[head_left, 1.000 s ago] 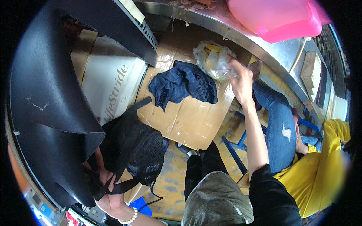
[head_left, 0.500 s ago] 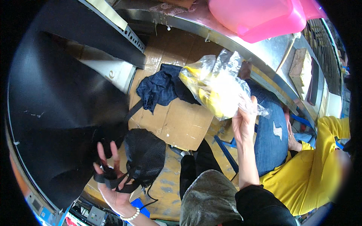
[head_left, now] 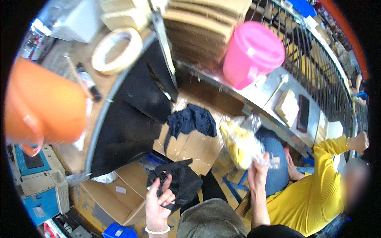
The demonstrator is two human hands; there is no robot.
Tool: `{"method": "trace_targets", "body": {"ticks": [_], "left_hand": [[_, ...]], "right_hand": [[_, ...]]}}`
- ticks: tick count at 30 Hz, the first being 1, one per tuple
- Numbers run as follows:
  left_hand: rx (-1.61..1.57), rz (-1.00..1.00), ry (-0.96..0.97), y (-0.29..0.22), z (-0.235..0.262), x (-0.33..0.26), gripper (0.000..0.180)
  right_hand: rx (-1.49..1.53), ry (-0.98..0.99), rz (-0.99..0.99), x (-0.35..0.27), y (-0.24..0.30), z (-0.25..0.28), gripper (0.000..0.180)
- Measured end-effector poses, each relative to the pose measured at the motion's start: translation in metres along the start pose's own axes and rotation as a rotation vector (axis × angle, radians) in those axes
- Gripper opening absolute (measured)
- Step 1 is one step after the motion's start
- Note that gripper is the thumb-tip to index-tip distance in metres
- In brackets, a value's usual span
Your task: The person stirs a white paste inside a plastic container using a wooden stick, repeatedly scraping the sides and bottom to blend the contents. The person then places the container down and retrieves a bag of snacks from a backpack.
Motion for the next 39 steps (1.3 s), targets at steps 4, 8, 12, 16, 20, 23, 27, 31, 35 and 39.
{"method": "trace_targets", "body": {"ticks": [4, 8, 12, 16, 20, 23, 27, 31, 35, 39], "left_hand": [[0.249, -0.004, 0.073, 0.01, -0.006, -0.05, 0.029], [0.425, -0.283, 0.285, 0.006, -0.027, -0.143, 0.036], [0.541, -0.335, 0.283, 0.015, -0.016, -0.219, 0.037], [0.523, -0.42, 0.36, 0.014, 0.013, -0.254, 0.037], [0.623, -0.384, 0.232, 0.015, 0.059, -0.235, 0.037], [0.674, -0.348, 0.119, 0.007, 0.072, -0.2, 0.042], [0.738, -0.382, 0.253, 0.005, 0.048, -0.172, 0.044], [0.706, -0.371, 0.465, 0.01, 0.008, -0.165, 0.045], [0.741, -0.459, 0.495, 0.016, -0.052, -0.145, 0.05], [0.837, -0.515, 0.479, 0.025, -0.121, -0.11, 0.045]], "right_hand": [[0.01, 0.076, 0.015, -0.062, 0.053, -0.017, 0.037], [0.094, 0.169, 0.009, -0.132, 0.1, -0.029, 0.039], [0.19, 0.296, 0.015, -0.195, 0.127, -0.042, 0.036], [0.318, 0.37, -0.023, -0.238, 0.135, -0.051, 0.038], [0.42, 0.415, -0.029, -0.27, 0.154, -0.05, 0.037], [0.414, 0.392, -0.147, -0.284, 0.166, -0.036, 0.031], [0.375, 0.318, -0.067, -0.289, 0.207, 0.001, 0.031], [0.35, 0.245, 0.084, -0.299, 0.246, 0.032, 0.033], [0.327, 0.119, 0.17, -0.314, 0.269, 0.051, 0.036], [0.368, 0.035, 0.308, -0.333, 0.278, 0.049, 0.035]]}}
Point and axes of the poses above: each hand's wrist, its own x-axis towards the middle knuckle, its own z-axis out of the back of the hand, y = z × x, the point moved 9 cm from there along x, towards the middle knuckle, and after that the axes turned 8 degrees about z, right-handed, at the moved point
